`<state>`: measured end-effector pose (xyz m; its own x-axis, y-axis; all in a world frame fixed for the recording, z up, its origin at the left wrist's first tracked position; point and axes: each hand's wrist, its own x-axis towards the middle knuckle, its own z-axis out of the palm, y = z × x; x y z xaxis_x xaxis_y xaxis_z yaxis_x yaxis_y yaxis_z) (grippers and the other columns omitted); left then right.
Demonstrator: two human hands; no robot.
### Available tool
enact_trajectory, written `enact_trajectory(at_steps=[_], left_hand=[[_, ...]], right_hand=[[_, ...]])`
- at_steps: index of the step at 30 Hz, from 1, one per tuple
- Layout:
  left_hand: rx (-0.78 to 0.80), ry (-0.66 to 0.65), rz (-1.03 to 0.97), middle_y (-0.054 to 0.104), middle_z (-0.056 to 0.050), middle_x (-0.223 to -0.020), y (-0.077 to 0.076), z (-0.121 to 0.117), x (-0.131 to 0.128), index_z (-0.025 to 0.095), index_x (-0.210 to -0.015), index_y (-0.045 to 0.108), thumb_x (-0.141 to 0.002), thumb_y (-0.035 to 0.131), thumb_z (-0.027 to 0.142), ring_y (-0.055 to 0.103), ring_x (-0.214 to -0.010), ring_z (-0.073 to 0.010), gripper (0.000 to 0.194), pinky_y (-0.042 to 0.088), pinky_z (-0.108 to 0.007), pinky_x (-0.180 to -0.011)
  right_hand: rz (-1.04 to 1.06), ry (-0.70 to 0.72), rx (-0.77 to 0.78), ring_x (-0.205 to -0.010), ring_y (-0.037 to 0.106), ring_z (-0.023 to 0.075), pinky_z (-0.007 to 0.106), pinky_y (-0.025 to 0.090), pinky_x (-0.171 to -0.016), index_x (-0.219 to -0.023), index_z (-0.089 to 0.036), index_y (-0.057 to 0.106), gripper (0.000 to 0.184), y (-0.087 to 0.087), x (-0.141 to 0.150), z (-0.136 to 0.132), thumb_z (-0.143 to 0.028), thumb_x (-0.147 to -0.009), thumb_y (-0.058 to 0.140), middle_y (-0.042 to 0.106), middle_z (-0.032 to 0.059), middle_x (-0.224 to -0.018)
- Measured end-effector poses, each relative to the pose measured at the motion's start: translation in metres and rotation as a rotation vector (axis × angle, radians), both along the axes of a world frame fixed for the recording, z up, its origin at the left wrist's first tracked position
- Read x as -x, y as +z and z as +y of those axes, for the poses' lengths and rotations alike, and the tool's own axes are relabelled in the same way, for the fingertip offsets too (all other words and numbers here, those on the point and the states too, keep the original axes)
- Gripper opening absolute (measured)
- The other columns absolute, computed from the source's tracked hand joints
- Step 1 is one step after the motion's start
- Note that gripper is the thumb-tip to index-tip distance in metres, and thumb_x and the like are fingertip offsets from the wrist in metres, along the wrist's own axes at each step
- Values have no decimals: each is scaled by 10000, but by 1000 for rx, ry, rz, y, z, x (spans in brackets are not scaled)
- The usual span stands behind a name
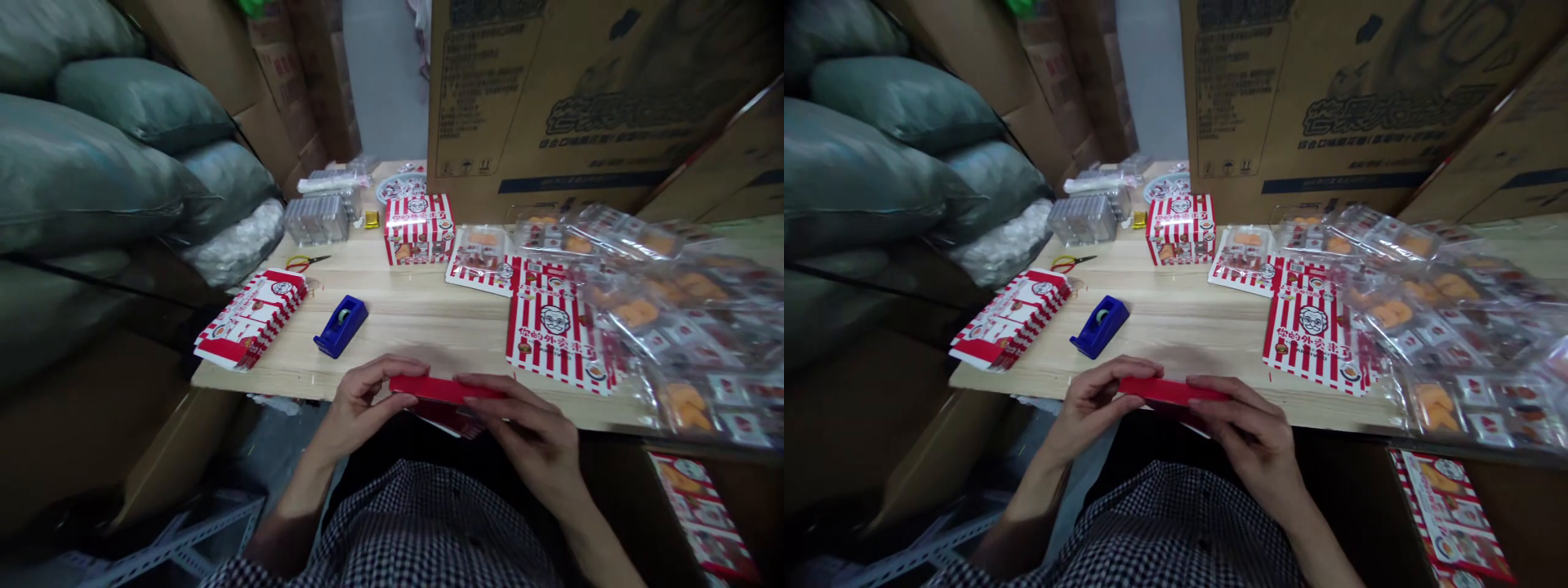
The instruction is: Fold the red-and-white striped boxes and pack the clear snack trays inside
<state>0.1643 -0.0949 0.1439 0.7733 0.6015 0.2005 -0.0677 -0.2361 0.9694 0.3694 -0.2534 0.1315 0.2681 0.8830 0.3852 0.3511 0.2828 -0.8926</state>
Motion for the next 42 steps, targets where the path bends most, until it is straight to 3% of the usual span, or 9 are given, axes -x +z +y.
enact_trajectory(at_steps=[9, 13, 15, 17, 19, 22, 25, 33, 42], left_hand=[[171, 12, 80, 765, -80, -1104, -22, 1, -7, 212, -1116, 760, -869, 744, 258, 707, -974, -192, 252, 544, -287, -851], [188, 15, 84, 693, -127, -1289, -36, 23, -2, 222, -1337, 629, -899, 695, 325, 671, -1139, -247, 455, 524, -366, -955], [39, 258, 132, 571, -122, -1459, -49, 49, 14, 249, -1377, 575, -871, 713, 341, 537, -1339, -266, 533, 429, -407, -1093], [-93, 683, 279, 540, -112, -1475, -65, 81, 37, 233, -1246, 634, -846, 714, 367, 465, -1393, -270, 430, 363, -418, -1139], [-89, 828, 371, 617, -148, -1337, -80, 110, 59, 176, -1046, 686, -802, 731, 357, 478, -1352, -307, 308, 356, -437, -1124], [-6, 779, 444, 705, -93, -876, -95, 140, 78, 163, -744, 668, -761, 733, 393, 637, -1000, -278, 239, 473, -385, -935], [70, 683, 450, 650, -31, -693, -97, 153, 83, 161, -666, 643, -765, 710, 438, 600, -745, -196, 301, 480, -303, -760], [224, 581, 390, 634, -17, -632, -94, 146, 85, 137, -609, 672, -682, 781, 452, 546, -674, -157, 342, 415, -261, -664], [394, 701, 199, 746, -162, -1020, -101, 135, 77, 125, -650, 698, -566, 862, 434, 665, -955, -260, 359, 488, -291, -698]], right_hand=[[40, 39, 27, -1175, 661, 194, 350, 562, -969, -1190, -341, 728, 348, -13, 2, 9, -115, -939, 645, 696, 31, -1288], [82, -32, 73, -1134, 682, 196, 326, 566, -949, -1136, -321, 756, 263, -27, -3, 22, -177, -944, 648, 718, 36, -1246], [126, -128, 83, -1061, 710, 185, 265, 589, -844, -1072, -318, 777, 212, -38, -6, 25, -206, -916, 686, 745, 26, -1188], [160, -204, 99, -992, 730, 184, 222, 591, -726, -1027, -309, 789, 175, -47, -10, 26, -239, -878, 730, 763, 26, -1146], [178, -227, 124, -963, 737, 199, 217, 586, -653, -1004, -290, 797, 159, -54, -11, 27, -274, -852, 755, 770, 43, -1133], [197, -212, 154, -968, 740, 216, 229, 593, -650, -996, -271, 799, 168, -60, -9, 26, -300, -834, 767, 771, 58, -1132], [222, -196, 144, -1048, 725, 208, 242, 598, -816, -998, -279, 797, 165, -64, -6, 26, -287, -837, 763, 778, 41, -1116], [211, -187, 196, -1108, 709, 209, 237, 586, -872, -1036, -281, 790, 207, -72, -2, 19, -293, -830, 770, 762, 39, -1172], [243, -190, 167, -1098, 715, 272, 328, 614, -850, -1019, -244, 797, 213, -70, 5, 13, -298, -815, 772, 754, 84, -1183]])
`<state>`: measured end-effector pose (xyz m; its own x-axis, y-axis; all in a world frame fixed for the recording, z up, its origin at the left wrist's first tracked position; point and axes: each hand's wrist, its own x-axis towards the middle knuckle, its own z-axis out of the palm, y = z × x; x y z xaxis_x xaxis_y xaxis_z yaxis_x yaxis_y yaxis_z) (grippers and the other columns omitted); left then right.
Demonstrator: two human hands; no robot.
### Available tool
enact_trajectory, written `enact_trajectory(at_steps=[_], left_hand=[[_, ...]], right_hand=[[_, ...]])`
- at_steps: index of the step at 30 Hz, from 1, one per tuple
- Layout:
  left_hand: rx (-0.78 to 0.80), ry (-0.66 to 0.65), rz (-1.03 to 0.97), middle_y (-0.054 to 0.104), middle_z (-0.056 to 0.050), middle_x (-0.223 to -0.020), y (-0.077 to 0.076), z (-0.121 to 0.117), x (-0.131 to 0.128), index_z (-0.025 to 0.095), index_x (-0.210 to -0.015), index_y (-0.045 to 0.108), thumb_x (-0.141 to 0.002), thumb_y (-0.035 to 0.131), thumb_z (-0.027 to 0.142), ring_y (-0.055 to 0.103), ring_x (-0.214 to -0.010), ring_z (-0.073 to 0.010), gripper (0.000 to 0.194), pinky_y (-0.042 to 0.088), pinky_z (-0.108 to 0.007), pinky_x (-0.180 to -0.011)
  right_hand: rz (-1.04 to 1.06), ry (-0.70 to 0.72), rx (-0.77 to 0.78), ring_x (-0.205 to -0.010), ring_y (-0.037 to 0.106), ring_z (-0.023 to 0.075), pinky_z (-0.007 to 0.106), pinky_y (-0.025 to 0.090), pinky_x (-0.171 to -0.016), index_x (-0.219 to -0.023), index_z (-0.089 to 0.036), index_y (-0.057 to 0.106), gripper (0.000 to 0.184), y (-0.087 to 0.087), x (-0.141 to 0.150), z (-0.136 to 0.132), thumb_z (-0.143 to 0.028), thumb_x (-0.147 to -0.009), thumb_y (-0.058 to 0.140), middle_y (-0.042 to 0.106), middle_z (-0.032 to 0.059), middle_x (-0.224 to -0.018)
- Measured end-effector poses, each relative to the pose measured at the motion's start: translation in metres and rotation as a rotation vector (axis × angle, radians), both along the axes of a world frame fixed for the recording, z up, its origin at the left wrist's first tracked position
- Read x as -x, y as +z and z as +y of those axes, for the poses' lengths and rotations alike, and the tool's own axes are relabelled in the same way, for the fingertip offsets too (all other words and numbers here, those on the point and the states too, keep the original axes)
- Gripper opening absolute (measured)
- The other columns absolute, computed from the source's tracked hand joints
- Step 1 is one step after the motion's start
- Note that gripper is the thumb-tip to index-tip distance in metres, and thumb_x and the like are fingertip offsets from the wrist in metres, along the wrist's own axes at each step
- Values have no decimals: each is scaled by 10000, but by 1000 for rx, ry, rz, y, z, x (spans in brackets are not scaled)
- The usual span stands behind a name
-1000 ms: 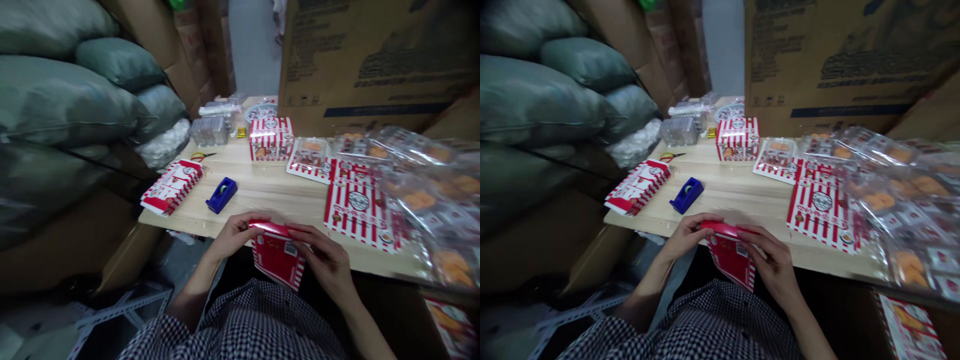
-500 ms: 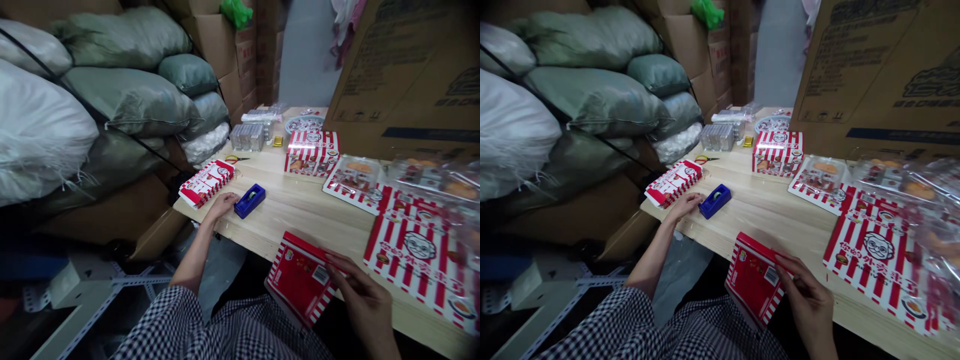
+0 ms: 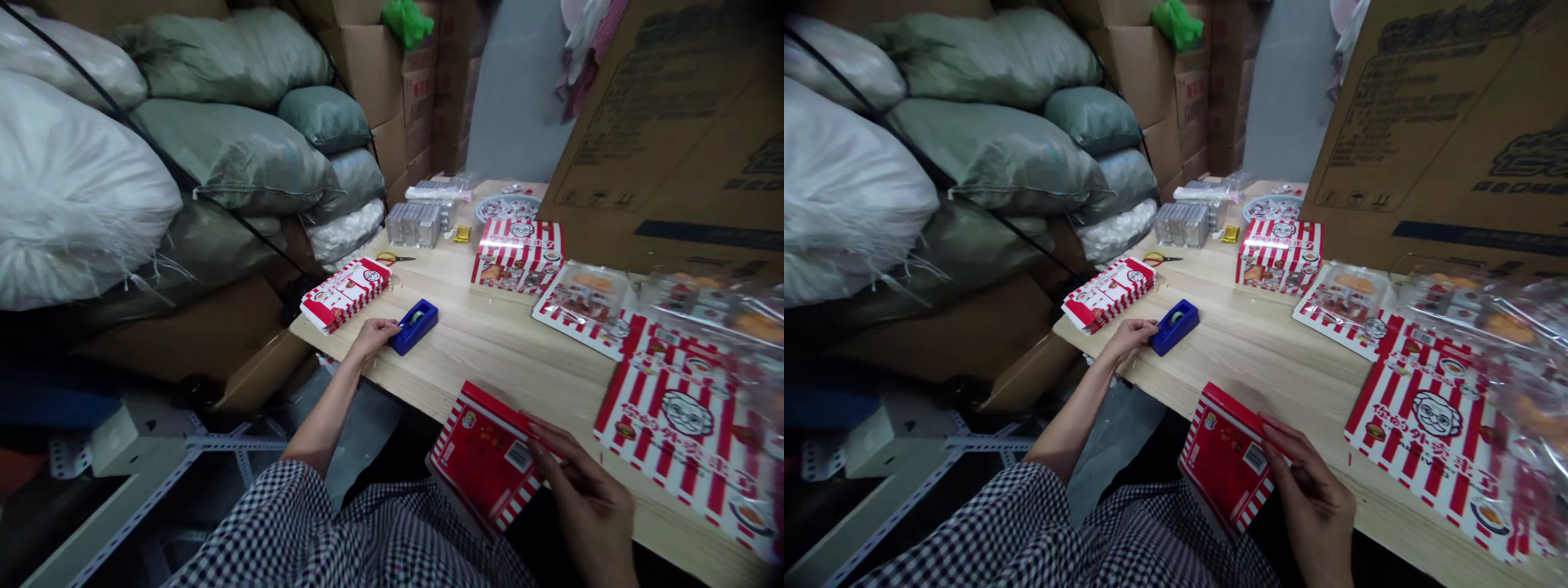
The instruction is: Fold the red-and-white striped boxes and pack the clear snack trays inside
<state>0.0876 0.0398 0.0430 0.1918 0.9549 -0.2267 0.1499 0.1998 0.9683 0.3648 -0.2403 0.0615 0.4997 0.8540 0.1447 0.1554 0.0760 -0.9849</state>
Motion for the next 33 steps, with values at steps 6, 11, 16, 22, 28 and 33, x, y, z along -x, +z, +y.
enact_trajectory(at_steps=[6, 11, 16, 22, 28, 33], left_hand=[[-5, 102, -111, 658, -214, -1289, -13, -21, 7, 106, -764, 701, -641, 810, 474, 688, -943, -223, 403, 548, -342, -791], [-95, 214, -37, 692, -180, -1234, -33, -37, 9, 123, -677, 676, -649, 806, 421, 674, -984, -223, 326, 517, -351, -900], [-201, 304, 38, 738, -115, -958, -14, -54, 4, 144, -675, 667, -724, 771, 352, 665, -945, -220, 238, 499, -344, -924], [-249, 100, -174, 723, -26, -837, 75, -123, -56, 174, -905, 715, -856, 714, 403, 687, -764, -167, 235, 567, -318, -812], [-138, -119, -475, 718, -4, -744, 115, -168, -114, 210, -1122, 749, -827, 781, 303, 680, -659, -135, 311, 590, -285, -709], [47, -144, -642, 707, 21, -725, 96, -158, -131, 216, -1531, 378, -787, 825, 266, 672, -654, -125, 870, 602, -282, -701]], right_hand=[[23, -112, -13, -1045, 731, 255, 325, 612, -836, -980, -258, 793, 196, 6, 1, 6, -310, -791, 803, 769, 60, -1149], [-11, -252, -53, -1023, 733, 285, 397, 600, -863, -956, -213, 785, 205, 29, 7, 15, -338, -795, 805, 770, 97, -1129], [-153, -345, -254, -1086, 707, 295, 490, 534, -998, -1021, -217, 770, 176, 63, 15, 20, -236, -847, 764, 750, 97, -1169], [-604, -205, -364, -1128, 702, 262, 460, 575, -969, -1226, -363, 709, 456, 58, 15, 28, -67, -880, 679, 686, 25, -1331], [-651, -63, -406, -1252, 641, 278, 494, 575, -1018, -1358, -378, 626, 571, 36, 16, 36, -33, -903, 607, 599, 25, -1449], [-666, -59, -412, -1258, 639, 274, 492, 586, -1013, -1370, -392, 610, 585, 32, 13, 34, -38, -905, 604, 592, 17, -1457]])
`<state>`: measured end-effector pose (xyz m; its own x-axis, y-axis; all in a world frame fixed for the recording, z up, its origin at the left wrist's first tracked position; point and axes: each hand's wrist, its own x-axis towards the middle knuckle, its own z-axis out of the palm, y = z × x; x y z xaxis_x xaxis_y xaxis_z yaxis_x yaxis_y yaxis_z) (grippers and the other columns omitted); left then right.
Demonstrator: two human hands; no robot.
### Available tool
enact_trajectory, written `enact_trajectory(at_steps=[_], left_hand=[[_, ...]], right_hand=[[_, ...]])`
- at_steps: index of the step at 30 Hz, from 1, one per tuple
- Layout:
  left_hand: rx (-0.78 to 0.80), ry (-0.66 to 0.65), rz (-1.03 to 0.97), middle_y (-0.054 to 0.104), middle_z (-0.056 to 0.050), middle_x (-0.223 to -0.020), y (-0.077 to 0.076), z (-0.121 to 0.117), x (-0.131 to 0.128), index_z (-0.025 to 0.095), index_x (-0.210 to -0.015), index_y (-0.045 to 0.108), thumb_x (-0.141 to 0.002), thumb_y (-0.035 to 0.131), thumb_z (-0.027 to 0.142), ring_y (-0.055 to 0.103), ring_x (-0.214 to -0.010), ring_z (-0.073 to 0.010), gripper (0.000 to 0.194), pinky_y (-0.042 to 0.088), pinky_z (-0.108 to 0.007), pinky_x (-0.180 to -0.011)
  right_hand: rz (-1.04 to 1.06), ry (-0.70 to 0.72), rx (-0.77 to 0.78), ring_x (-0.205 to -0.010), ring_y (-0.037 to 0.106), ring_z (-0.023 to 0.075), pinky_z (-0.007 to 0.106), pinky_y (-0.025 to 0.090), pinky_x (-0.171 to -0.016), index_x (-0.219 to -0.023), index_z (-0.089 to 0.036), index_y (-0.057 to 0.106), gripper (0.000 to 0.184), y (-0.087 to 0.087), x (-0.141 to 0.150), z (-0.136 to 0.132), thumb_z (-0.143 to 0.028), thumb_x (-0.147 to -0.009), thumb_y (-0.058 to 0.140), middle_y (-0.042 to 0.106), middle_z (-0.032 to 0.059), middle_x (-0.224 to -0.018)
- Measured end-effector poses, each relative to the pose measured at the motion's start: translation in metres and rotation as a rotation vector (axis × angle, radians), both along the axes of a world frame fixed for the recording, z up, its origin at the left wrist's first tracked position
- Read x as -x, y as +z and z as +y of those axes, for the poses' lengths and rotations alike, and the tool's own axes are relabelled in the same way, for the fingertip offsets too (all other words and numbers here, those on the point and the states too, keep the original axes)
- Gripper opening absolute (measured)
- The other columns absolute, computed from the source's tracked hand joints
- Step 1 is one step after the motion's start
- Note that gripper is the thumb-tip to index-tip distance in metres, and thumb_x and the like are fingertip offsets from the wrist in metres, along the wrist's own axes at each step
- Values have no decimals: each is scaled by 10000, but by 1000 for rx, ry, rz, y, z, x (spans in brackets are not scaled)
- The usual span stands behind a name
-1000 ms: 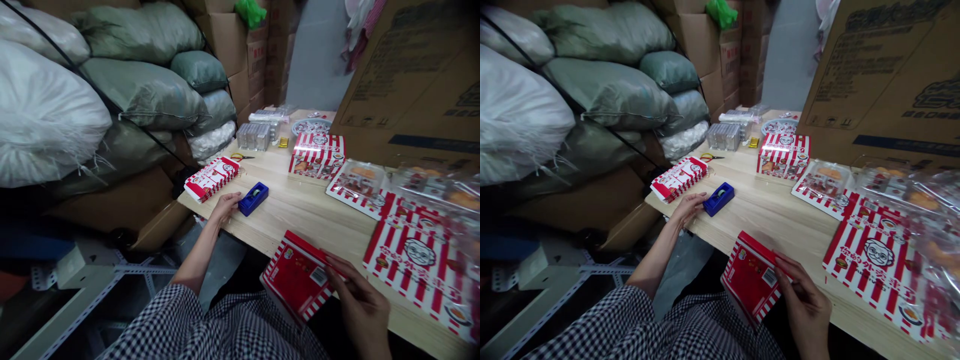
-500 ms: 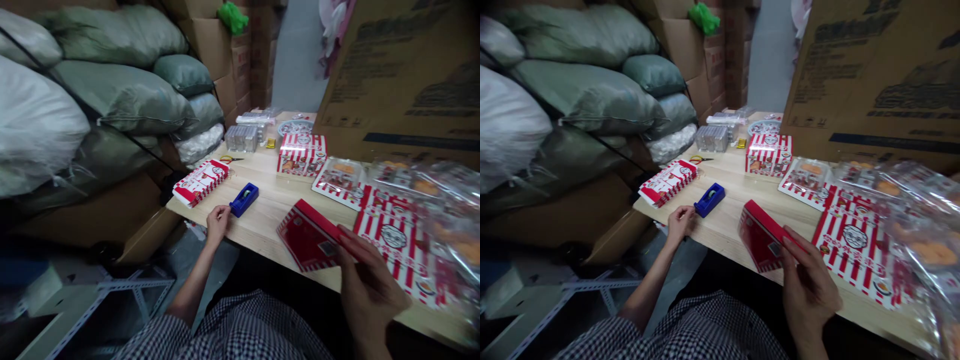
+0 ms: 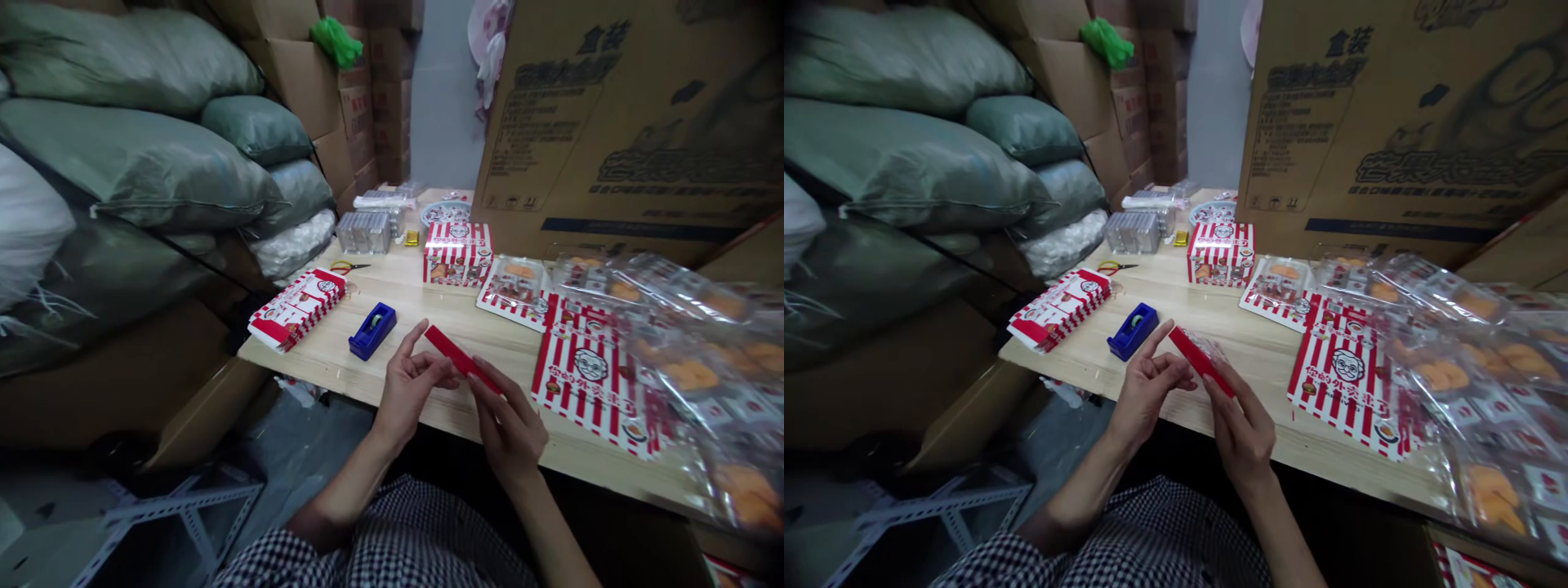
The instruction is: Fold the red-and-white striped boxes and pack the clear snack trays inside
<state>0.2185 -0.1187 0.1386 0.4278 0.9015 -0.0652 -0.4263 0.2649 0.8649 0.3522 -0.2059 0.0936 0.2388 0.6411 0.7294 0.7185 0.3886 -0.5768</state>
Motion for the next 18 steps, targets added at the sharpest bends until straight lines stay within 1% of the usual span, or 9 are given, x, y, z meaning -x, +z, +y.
enact_trajectory(at_steps=[5, 7, 9, 11, 12, 14, 15, 17, 18], left_hand=[[75, -60, 88, 727, -15, -736, -6, 5, -3, 173, -1517, 328, -760, 842, 349, 676, -601, -142, 931, 582, -280, -652], [25, -76, 187, 725, -23, -766, -8, 8, -4, 187, -1511, 330, -767, 831, 388, 668, -569, -139, 919, 561, -267, -623], [-78, -36, 295, 703, -21, -846, -13, 12, -3, 231, -1507, 345, -757, 835, 412, 650, -574, -127, 914, 541, -258, -601], [-253, 92, 409, 669, -41, -996, -17, 17, -2, 283, -1497, 377, -738, 850, 421, 658, -705, -143, 905, 541, -265, -640], [-378, 186, 466, 646, -61, -1096, -18, 19, 0, 301, -1488, 401, -729, 858, 419, 662, -829, -169, 894, 549, -284, -701], [-711, 360, 552, 588, -84, -1276, -14, 24, 4, 323, -1432, 498, -724, 868, 392, 600, -1107, -229, 802, 531, -358, -895], [-900, 395, 568, 575, -76, -1326, -9, 27, 7, 334, -1370, 571, -732, 866, 367, 544, -1211, -250, 704, 489, -407, -996], [-1203, 336, 551, 611, -48, -1336, 1, 33, 10, 333, -1185, 708, -766, 841, 310, 465, -1315, -270, 440, 394, -482, -1112], [-1280, 265, 527, 649, -42, -1300, 6, 36, 10, 320, -1098, 746, -790, 820, 286, 457, -1329, -269, 318, 375, -496, -1130]], right_hand=[[31, 2, 14, -1257, 640, 277, 508, 589, -1005, -1359, -390, 620, 553, -1, -3, -3, -56, -919, 589, 594, 19, -1455], [31, 2, 9, -1249, 645, 273, 496, 586, -1005, -1356, -384, 624, 554, 4, -3, -5, -44, -920, 586, 600, 27, -1449], [46, -15, 3, -1215, 665, 256, 461, 592, -989, -1347, -381, 631, 561, 12, -3, -6, -27, -913, 598, 625, 32, -1419], [83, -28, 6, -1176, 684, 241, 429, 597, -965, -1310, -374, 657, 534, 22, -3, -7, -25, -907, 618, 660, 33, -1372], [110, -25, 14, -1157, 691, 238, 421, 598, -954, -1277, -365, 679, 497, 26, -4, -8, -36, -907, 629, 677, 34, -1345], [196, 15, 49, -1137, 696, 242, 417, 596, -937, -1194, -333, 724, 387, 33, -6, -9, -76, -916, 642, 699, 44, -1303], [263, 42, 74, -1130, 697, 244, 415, 596, -930, -1158, -316, 740, 338, 35, -8, -10, -95, -920, 648, 706, 52, -1287], [414, 91, 122, -1118, 697, 239, 383, 604, -884, -1111, -292, 756, 272, 36, -12, -10, -123, -919, 664, 715, 64, -1258], [481, 106, 144, -1114, 697, 235, 356, 609, -846, -1098, -284, 761, 251, 35, -15, -10, -134, -916, 675, 718, 70, -1247]])
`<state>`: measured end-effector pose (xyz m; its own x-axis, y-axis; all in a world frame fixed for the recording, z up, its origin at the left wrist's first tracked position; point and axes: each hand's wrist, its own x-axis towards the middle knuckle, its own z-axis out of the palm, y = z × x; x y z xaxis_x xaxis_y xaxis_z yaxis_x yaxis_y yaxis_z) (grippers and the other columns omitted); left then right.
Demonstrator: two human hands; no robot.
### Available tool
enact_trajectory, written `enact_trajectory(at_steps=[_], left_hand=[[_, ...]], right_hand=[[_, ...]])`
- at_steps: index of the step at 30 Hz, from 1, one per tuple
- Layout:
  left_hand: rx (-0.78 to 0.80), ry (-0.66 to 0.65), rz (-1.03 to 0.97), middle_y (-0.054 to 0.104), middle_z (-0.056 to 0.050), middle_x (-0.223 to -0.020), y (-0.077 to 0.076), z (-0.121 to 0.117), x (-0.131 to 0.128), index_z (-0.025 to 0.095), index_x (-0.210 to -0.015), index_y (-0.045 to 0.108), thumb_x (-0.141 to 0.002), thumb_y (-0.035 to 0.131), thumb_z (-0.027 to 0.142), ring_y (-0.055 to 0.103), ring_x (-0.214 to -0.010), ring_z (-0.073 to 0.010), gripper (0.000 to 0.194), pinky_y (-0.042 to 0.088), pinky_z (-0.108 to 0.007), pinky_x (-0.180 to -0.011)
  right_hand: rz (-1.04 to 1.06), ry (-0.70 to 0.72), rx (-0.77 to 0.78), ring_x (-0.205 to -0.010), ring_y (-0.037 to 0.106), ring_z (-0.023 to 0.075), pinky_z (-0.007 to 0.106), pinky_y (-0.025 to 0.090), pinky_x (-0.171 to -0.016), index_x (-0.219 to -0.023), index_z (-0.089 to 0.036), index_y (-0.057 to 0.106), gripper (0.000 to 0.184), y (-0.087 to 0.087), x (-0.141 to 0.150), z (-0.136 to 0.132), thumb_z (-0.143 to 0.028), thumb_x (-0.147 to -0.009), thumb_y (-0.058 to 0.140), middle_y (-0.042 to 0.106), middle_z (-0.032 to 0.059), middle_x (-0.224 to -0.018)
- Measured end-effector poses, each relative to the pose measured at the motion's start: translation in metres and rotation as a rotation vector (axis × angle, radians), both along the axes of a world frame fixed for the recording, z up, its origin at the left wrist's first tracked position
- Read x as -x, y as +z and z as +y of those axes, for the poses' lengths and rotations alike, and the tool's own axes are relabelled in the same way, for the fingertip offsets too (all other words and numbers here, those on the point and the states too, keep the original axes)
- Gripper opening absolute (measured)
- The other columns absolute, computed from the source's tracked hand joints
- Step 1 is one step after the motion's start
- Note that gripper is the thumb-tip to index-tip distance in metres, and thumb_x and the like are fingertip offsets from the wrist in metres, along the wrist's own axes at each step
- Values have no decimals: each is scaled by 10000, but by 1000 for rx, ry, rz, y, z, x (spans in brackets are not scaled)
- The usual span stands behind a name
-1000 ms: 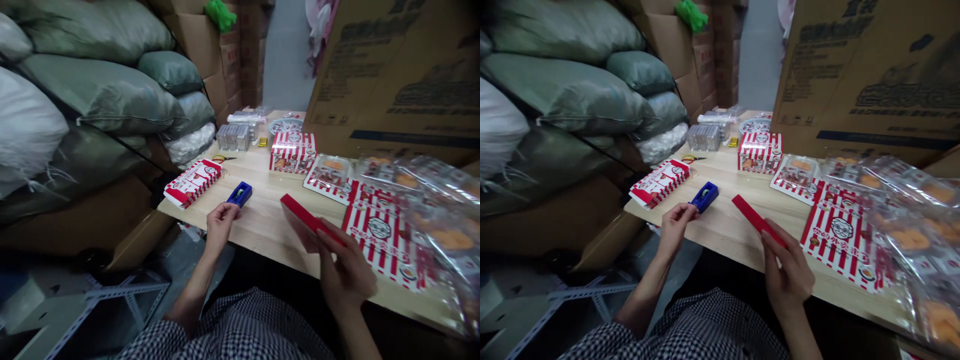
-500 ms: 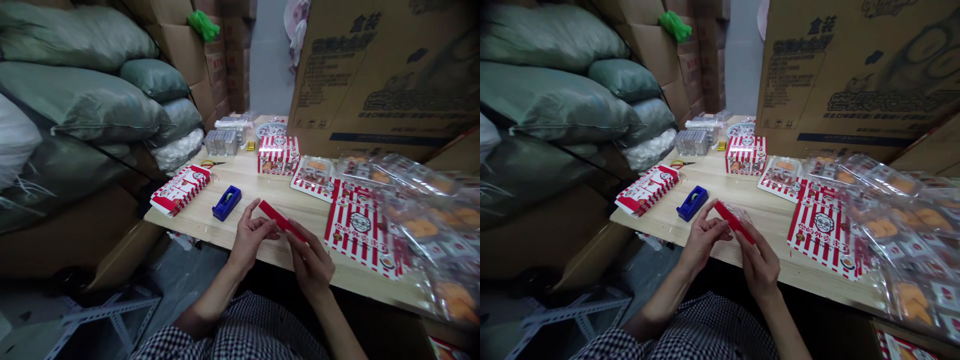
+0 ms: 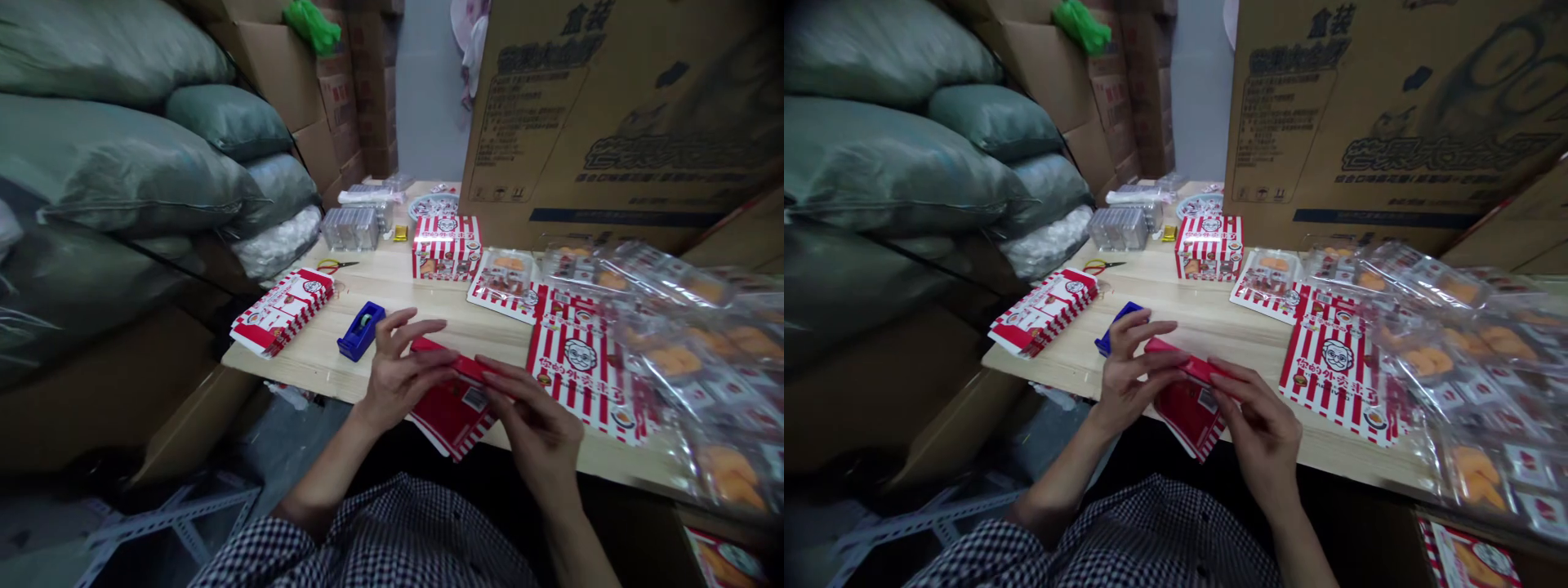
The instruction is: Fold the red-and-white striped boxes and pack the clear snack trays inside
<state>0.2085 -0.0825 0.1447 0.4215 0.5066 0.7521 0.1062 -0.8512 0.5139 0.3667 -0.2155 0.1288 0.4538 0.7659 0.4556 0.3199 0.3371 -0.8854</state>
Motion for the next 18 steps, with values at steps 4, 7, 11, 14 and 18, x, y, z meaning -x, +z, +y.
enact_trajectory(at_steps=[4, 7, 11, 14, 18], left_hand=[[196, -207, 54, 731, -66, -1172, -3, 12, -7, 256, -1048, 760, -889, 719, 254, 537, -1272, -244, 164, 425, -475, -1098], [464, -181, 63, 671, -93, -1298, -31, 17, -10, 252, -1220, 680, -899, 705, 286, 578, -1235, -232, 324, 459, -440, -1056], [958, -205, 174, 630, -152, -1331, -79, 17, -1, 215, -1407, 504, -778, 810, 351, 658, -1084, -237, 713, 541, -378, -892], [1182, -443, 293, 706, -139, -1201, -102, 18, 6, 159, -1355, 563, -808, 763, 395, 697, -997, -242, 629, 557, -361, -853], [1046, -437, 474, 748, -96, -1111, -118, 31, 3, 150, -1240, 685, -886, 640, 455, 706, -977, -257, 470, 555, -343, -849]], right_hand=[[184, -12, 61, -1118, 691, 232, 296, 598, -763, -1017, -257, 785, 158, -16, -7, 7, -195, -881, 734, 735, 81, -1208], [404, -87, 95, -1048, 714, 228, 345, 590, -835, -993, -229, 786, 155, -41, -14, 15, -252, -840, 779, 765, 83, -1129], [700, -329, 65, -861, 738, 199, 403, 581, -868, -979, -206, 765, 280, -82, -30, 23, -345, -745, 830, 786, 62, -1003], [687, -446, 89, -799, 721, 178, 378, 575, -834, -974, -185, 749, 329, -111, -40, 24, -393, -728, 817, 778, 54, -941], [562, -503, 152, -758, 701, 199, 380, 572, -771, -991, -156, 735, 364, -139, -42, 26, -441, -765, 764, 767, 71, -884]])
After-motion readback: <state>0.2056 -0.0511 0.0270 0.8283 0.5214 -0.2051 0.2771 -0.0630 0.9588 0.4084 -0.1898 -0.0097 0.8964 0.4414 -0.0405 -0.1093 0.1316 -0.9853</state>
